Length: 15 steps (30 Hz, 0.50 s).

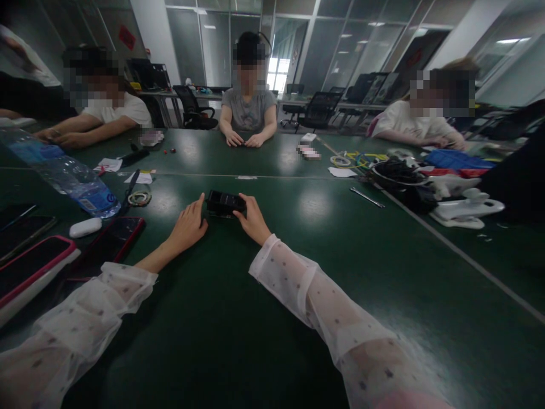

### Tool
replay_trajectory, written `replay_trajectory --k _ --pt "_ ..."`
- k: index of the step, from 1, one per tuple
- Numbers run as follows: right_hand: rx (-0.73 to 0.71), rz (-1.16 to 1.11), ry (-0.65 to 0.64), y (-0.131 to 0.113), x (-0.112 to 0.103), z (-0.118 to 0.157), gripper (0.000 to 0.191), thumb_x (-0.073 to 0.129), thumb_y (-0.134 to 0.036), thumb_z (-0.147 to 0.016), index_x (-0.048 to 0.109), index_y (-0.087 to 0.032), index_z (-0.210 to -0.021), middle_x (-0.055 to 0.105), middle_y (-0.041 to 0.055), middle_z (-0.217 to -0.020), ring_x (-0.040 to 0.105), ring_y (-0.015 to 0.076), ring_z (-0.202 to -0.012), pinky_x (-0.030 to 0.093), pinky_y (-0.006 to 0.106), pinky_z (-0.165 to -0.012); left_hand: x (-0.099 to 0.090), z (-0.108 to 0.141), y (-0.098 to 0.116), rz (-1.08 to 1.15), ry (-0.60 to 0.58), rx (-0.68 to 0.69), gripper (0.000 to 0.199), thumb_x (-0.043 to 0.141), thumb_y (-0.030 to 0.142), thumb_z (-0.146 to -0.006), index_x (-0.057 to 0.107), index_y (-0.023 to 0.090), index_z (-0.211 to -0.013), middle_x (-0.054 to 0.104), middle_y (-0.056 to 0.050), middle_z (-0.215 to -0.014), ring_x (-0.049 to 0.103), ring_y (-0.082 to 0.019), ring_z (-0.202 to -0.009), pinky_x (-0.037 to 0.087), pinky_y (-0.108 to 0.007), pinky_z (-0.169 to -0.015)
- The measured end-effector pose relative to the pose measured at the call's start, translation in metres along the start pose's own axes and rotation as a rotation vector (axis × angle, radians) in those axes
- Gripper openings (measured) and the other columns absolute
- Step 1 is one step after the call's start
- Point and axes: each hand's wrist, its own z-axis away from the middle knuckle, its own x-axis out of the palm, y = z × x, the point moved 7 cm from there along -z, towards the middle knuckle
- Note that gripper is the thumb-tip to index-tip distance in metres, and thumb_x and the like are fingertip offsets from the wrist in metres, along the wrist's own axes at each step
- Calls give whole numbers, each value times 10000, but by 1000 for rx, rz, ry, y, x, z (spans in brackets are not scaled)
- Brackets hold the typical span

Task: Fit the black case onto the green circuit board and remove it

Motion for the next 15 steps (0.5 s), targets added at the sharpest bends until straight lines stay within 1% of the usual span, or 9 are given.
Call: replay_trajectory --k 6,9,15 --pt "27 14 -114 8 10 1 542 666 -207 -845 443 -209 -1339 543 123 -1271 557 275 -1200 439 507 -1071 1 -1 1 10 -48 6 565 415 167 -917 332 90 -1471 493 -181 -1410 484 -299 -1256 432 -454 -1024" --pt "34 8 -116 9 10 1 544 671 -198 -838 441 -224 -1330 552 113 -1276 559 271 -1211 437 503 -1068 3 -1 0 20 -72 6 485 407 175 -929 422 97 -1407 522 -176 -1381 495 -291 -1249 438 -447 -1022" --pt "42 -9 -121 7 9 0 525 676 -195 -834 448 -212 -1307 565 116 -1264 572 264 -1187 451 483 -1049 4 -2 -1 53 -80 9 450 406 162 -928 458 97 -1370 544 -166 -1361 507 -279 -1242 440 -444 -1026"
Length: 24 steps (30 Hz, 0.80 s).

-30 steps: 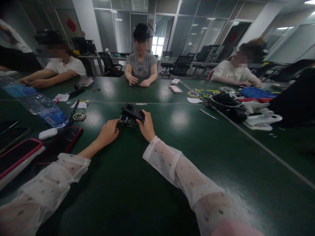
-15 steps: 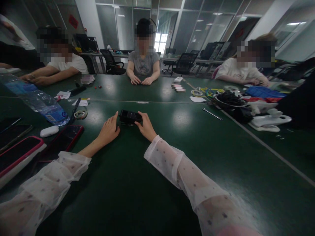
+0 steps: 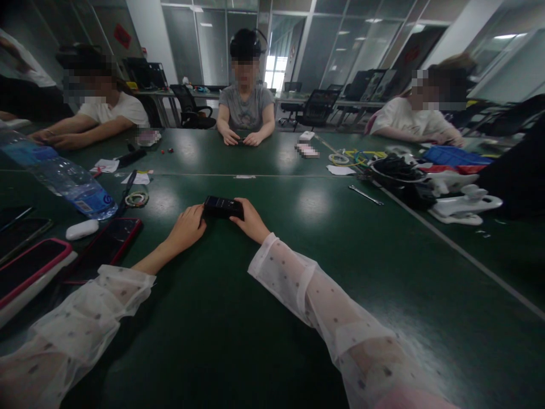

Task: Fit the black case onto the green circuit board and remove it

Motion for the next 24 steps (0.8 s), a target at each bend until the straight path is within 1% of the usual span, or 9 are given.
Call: replay_trajectory --k 8,13,15,18,24 --pt "22 -22 -12 6 1 0 530 690 -207 -824 452 -213 -1297 566 108 -1264 576 257 -1181 459 479 -1040 3 0 -2 21 -18 -4 446 402 169 -931 453 82 -1365 578 -176 -1319 524 -278 -1228 444 -451 -1019" --pt "38 -19 0 5 0 0 540 699 -179 -808 459 -235 -1288 579 93 -1243 581 267 -1178 457 503 -1037 -1 1 -4 -34 39 -45 522 443 200 -914 391 70 -1416 489 -206 -1420 436 -314 -1316 395 -495 -1062" --pt "36 -16 3 3 0 -1 538 702 -174 -804 461 -231 -1283 582 95 -1236 584 269 -1172 458 501 -1036 0 2 -5 -63 31 -59 491 449 223 -918 436 77 -1387 477 -208 -1429 411 -328 -1335 384 -516 -1068" --pt "29 -22 -1 3 0 0 537 701 -180 -808 457 -230 -1284 581 95 -1237 589 268 -1164 462 499 -1030 5 2 -5 -73 -20 -35 408 428 233 -936 525 108 -1312 483 -189 -1425 399 -328 -1344 392 -525 -1062" --pt "36 -33 -7 6 0 1 537 696 -187 -814 452 -235 -1290 580 91 -1244 590 264 -1165 460 497 -1036 8 2 -7 -52 -25 -21 408 411 221 -947 523 118 -1325 482 -174 -1433 400 -316 -1340 406 -519 -1056"
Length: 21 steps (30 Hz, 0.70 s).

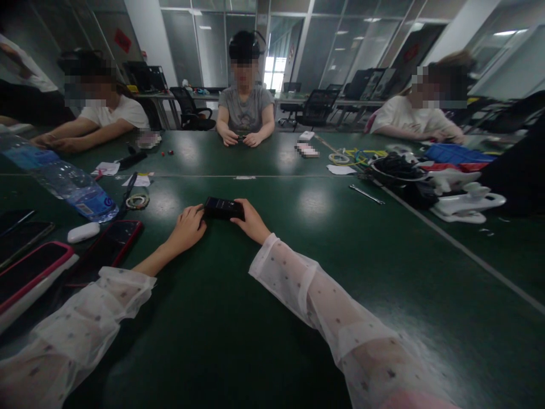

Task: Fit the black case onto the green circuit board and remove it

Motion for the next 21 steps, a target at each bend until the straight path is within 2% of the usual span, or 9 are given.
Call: replay_trajectory --k 9,17,21 --pt "33 -30 13 -4 -2 0 529 705 -183 -802 452 -217 -1265 589 95 -1225 597 257 -1156 468 480 -1022 -5 0 4 16 14 13 467 411 197 -932 447 107 -1389 472 -181 -1440 410 -311 -1331 410 -506 -1053" --pt "38 -19 19 -1 -2 -1 578 710 -190 -793 436 -190 -1302 571 135 -1283 579 274 -1201 438 480 -1056 -7 -1 7 30 30 26 496 401 169 -926 406 83 -1414 486 -183 -1425 429 -310 -1306 428 -494 -1038" --pt "45 -50 35 3 -1 -2 544 726 -207 -779 467 -187 -1256 606 129 -1221 602 278 -1160 461 473 -1026 -9 -1 8 26 48 37 517 404 155 -917 386 87 -1429 497 -179 -1414 442 -308 -1290 431 -490 -1033"
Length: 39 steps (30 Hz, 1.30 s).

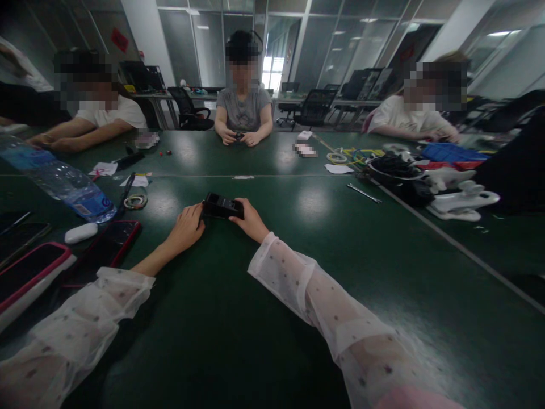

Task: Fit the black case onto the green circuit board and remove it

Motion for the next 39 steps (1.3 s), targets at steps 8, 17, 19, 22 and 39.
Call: replay_trajectory --k 8,17,19,22,39 --pt "-46 -100 104 1 -6 -1 509 729 -285 -789 468 -223 -1222 609 99 -1201 629 263 -1108 508 477 -989 3 1 -3 -5 -2 -6 558 398 175 -932 313 46 -1469 507 -203 -1389 447 -310 -1287 426 -479 -1033" --pt "-84 6 462 -13 -35 10 535 654 -388 -853 409 -223 -1300 540 125 -1265 573 274 -1164 475 480 -1034 5 1 -4 -6 -18 18 457 394 168 -940 440 94 -1388 500 -169 -1417 432 -293 -1311 410 -474 -1060" --pt "-68 60 528 -10 -44 13 542 638 -377 -861 397 -214 -1318 527 136 -1284 564 275 -1169 460 485 -1043 5 1 -4 -4 -21 19 451 394 172 -944 443 88 -1384 500 -169 -1416 433 -291 -1310 412 -470 -1061" --pt "-48 157 537 -1 -56 16 538 627 -341 -859 397 -206 -1326 537 139 -1283 574 273 -1152 462 488 -1029 7 1 -5 -2 -29 11 449 395 173 -946 443 90 -1385 504 -168 -1414 436 -289 -1309 410 -472 -1063" --pt "452 512 571 55 -95 35 518 658 -268 -781 459 -99 -1227 579 224 -1220 552 345 -1154 439 504 -984 5 1 -5 0 -28 -10 424 395 192 -956 468 97 -1363 530 -158 -1383 457 -282 -1282 399 -454 -1065"
